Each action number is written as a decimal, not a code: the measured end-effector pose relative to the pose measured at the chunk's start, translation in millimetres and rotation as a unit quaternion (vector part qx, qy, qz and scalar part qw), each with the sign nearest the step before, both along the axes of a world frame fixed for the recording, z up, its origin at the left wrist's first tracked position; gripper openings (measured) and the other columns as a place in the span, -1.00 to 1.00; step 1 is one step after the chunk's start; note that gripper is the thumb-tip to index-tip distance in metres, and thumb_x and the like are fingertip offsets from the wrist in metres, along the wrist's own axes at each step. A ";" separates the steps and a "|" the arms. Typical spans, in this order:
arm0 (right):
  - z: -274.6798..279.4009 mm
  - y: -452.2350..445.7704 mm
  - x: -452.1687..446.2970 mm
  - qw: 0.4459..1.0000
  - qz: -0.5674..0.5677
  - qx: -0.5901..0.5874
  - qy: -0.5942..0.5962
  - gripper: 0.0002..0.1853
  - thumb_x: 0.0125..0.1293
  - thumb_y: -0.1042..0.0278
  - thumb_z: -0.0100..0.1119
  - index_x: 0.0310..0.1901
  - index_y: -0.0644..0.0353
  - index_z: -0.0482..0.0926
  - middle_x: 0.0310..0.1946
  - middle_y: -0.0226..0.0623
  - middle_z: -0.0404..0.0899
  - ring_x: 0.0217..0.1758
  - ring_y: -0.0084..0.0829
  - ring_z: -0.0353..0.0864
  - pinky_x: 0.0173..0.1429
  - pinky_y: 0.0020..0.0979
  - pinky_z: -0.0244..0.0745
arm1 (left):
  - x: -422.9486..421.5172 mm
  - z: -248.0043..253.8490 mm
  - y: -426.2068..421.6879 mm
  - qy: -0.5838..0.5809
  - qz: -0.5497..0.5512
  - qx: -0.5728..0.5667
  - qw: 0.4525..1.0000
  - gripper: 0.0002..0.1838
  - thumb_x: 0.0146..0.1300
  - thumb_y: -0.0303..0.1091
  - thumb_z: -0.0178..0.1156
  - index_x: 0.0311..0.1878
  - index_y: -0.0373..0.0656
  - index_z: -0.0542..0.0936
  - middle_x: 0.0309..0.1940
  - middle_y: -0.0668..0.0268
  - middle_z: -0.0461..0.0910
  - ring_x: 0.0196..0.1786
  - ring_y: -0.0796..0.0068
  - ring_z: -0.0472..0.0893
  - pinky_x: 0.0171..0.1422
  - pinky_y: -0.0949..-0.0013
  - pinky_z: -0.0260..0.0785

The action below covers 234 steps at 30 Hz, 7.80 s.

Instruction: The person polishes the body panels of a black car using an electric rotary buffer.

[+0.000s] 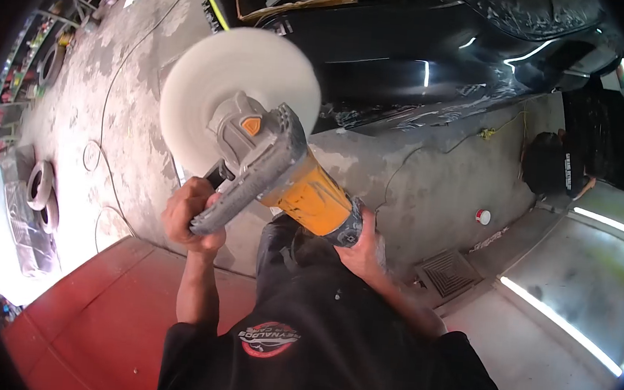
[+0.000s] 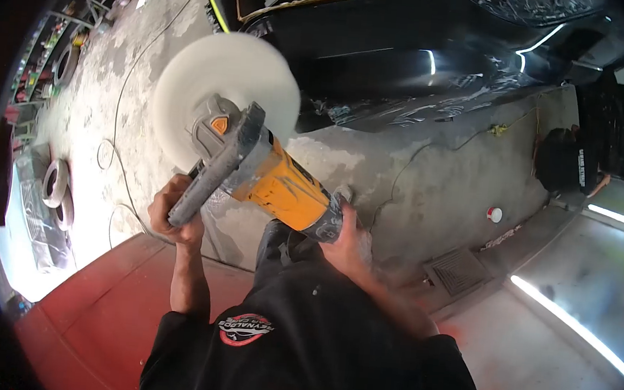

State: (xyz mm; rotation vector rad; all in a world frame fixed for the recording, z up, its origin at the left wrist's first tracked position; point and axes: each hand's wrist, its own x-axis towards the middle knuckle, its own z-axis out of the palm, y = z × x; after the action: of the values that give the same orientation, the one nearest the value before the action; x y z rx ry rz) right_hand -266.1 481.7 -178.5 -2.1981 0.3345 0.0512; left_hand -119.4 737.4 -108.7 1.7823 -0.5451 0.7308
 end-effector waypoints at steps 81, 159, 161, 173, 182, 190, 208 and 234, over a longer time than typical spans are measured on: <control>-74.5 399.8 44.7 0.848 -0.459 0.260 -0.055 -0.16 -0.08 0.41 0.61 0.25 0.27 0.31 0.00 -0.11 0.68 0.15 -0.28 0.69 0.25 -0.30 0.53 | 159.0 28.3 119.6 -0.173 -0.565 0.258 0.764 -0.80 -0.17 -0.43 0.42 -0.48 -0.19 0.56 -0.66 0.29 0.40 -0.62 0.21 0.45 -0.52 0.25 0.26; -187.0 393.5 49.1 0.810 -0.522 0.219 -0.153 -0.16 -0.06 0.39 0.63 0.27 0.18 0.33 0.02 -0.28 0.60 0.09 -0.45 0.59 0.23 -0.35 0.52 | 146.7 -33.7 84.1 -0.202 -0.583 0.153 0.772 -0.79 -0.03 -0.46 0.45 -0.54 -0.19 0.55 -0.68 0.40 0.35 -0.67 0.40 0.39 -0.55 0.32 0.20; -185.6 390.1 54.4 0.823 -0.511 0.194 -0.154 -0.15 -0.07 0.35 0.65 0.26 0.20 0.34 0.01 -0.25 0.64 0.07 -0.45 0.63 0.22 -0.34 0.53 | 153.4 -42.2 92.8 -0.205 -0.592 0.176 0.760 -0.79 -0.03 -0.52 0.42 -0.55 -0.19 0.52 -0.69 0.41 0.34 -0.68 0.43 0.39 -0.57 0.35 0.18; -254.7 329.4 32.3 0.855 -0.477 0.073 -0.191 -0.21 -0.03 0.21 0.65 0.19 0.28 0.41 -0.04 -0.08 0.68 0.04 -0.27 0.72 0.14 -0.24 0.58 | 139.2 -99.2 70.5 -0.235 -0.590 0.127 0.762 -0.68 -0.01 -0.59 0.49 -0.52 -0.23 0.44 -0.72 0.39 0.26 -0.69 0.37 0.36 -0.56 0.32 0.22; -285.0 321.4 15.6 0.870 -0.451 -0.046 -0.196 -0.30 -0.02 0.15 0.63 0.12 0.26 0.49 -0.02 -0.11 0.65 0.06 -0.19 0.69 0.13 -0.19 0.57 | 149.5 -130.4 64.1 -0.235 -0.590 0.018 0.773 -0.71 -0.06 -0.62 0.44 -0.56 -0.25 0.44 -0.72 0.38 0.30 -0.70 0.39 0.36 -0.53 0.34 0.32; -271.4 328.7 36.0 0.889 -0.421 -0.036 -0.177 -0.23 0.00 0.13 0.63 0.19 0.24 0.43 -0.02 -0.13 0.65 0.05 -0.19 0.70 0.11 -0.19 0.59 | 168.4 -136.0 108.7 -0.201 -0.570 0.044 0.795 -0.76 0.05 -0.62 0.34 -0.46 -0.20 0.42 -0.71 0.37 0.37 -0.68 0.38 0.39 -0.45 0.31 0.47; -270.9 306.8 28.4 0.881 -0.423 0.003 -0.210 -0.17 0.16 0.30 0.55 0.36 0.31 0.25 0.07 -0.02 0.62 0.11 -0.20 0.67 0.22 -0.20 0.53 | 172.1 -162.6 104.2 -0.210 -0.590 0.026 0.779 -0.75 0.05 -0.63 0.34 -0.47 -0.19 0.41 -0.72 0.39 0.35 -0.69 0.45 0.38 -0.44 0.30 0.49; -302.4 379.7 56.9 0.820 -0.477 0.296 -0.113 -0.10 -0.11 0.15 0.70 0.24 0.21 0.36 -0.04 -0.09 0.72 0.05 -0.23 0.76 0.15 -0.27 0.62 | 149.5 -91.2 98.5 -0.215 -0.604 0.220 0.735 -0.66 -0.08 -0.64 0.42 -0.64 -0.14 0.40 -0.74 0.47 0.21 -0.73 0.51 0.27 -0.60 0.44 0.13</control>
State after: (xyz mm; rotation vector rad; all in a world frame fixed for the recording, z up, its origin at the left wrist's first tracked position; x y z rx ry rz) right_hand -209.3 861.4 -481.0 -1.2110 1.0834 -0.5788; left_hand 30.1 835.9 -199.9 1.1944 -2.0679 0.0266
